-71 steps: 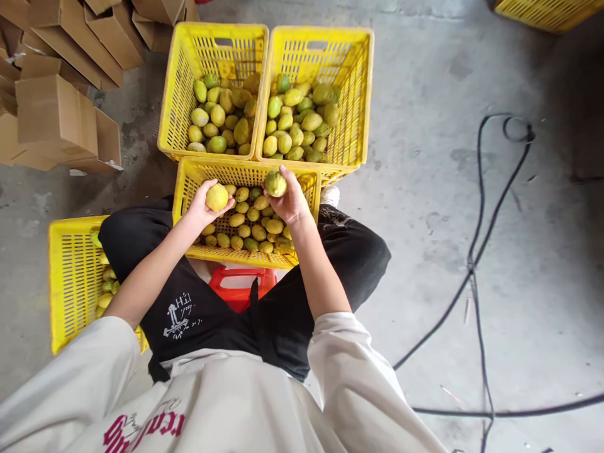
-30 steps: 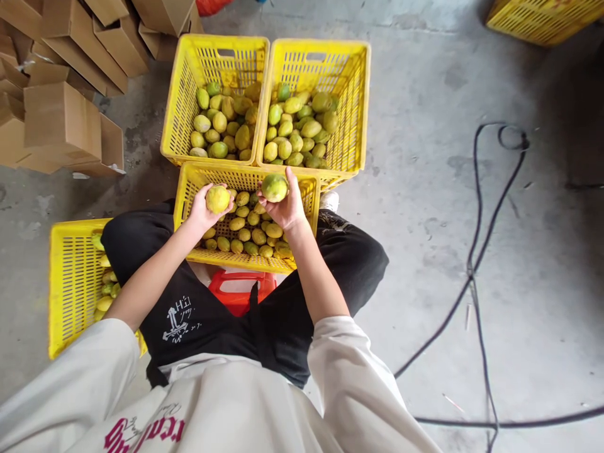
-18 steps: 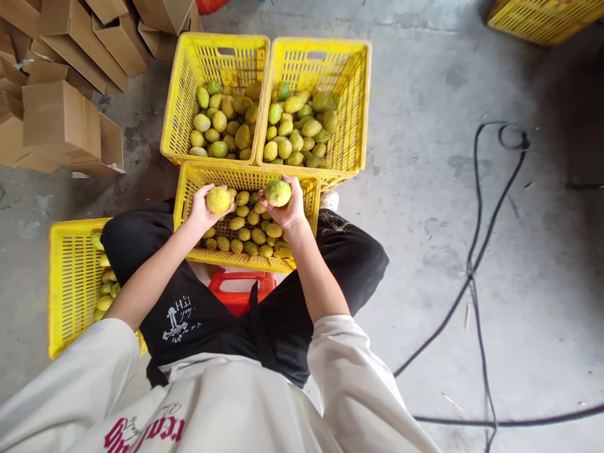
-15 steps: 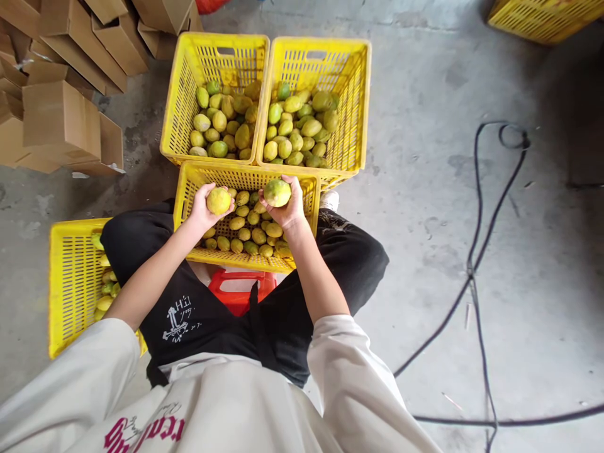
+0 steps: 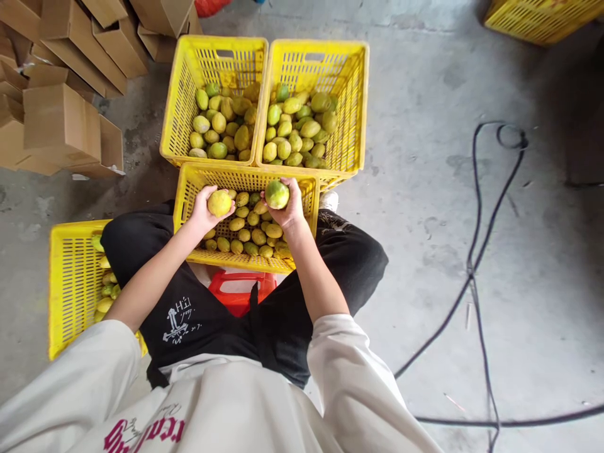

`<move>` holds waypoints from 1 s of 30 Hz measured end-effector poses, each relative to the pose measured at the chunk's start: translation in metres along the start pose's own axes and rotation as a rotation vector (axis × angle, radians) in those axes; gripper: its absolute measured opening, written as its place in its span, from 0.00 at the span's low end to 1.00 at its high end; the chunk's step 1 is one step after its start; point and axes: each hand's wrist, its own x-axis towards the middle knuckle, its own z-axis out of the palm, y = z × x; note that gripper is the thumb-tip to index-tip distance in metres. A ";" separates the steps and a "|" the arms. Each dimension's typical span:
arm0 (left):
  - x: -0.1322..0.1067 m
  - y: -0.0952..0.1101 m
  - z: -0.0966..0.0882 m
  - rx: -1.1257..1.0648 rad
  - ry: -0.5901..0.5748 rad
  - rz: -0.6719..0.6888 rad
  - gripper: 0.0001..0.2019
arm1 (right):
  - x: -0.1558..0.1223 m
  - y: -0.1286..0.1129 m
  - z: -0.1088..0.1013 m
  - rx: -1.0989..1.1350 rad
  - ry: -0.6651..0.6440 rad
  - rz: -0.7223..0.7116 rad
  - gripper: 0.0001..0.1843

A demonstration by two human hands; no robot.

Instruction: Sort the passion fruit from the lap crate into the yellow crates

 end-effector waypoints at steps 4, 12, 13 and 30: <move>-0.005 -0.001 0.003 -0.044 0.040 -0.013 0.08 | -0.008 -0.004 0.006 -0.034 0.040 0.049 0.31; -0.007 0.001 0.005 -0.099 0.069 -0.032 0.07 | -0.011 -0.004 0.005 0.040 0.125 0.095 0.34; -0.006 0.001 0.005 -0.104 0.069 -0.030 0.07 | -0.010 -0.003 0.003 0.053 0.114 0.098 0.34; -0.004 -0.005 0.001 -0.090 0.026 0.135 0.14 | -0.014 -0.006 0.010 0.148 0.128 0.049 0.27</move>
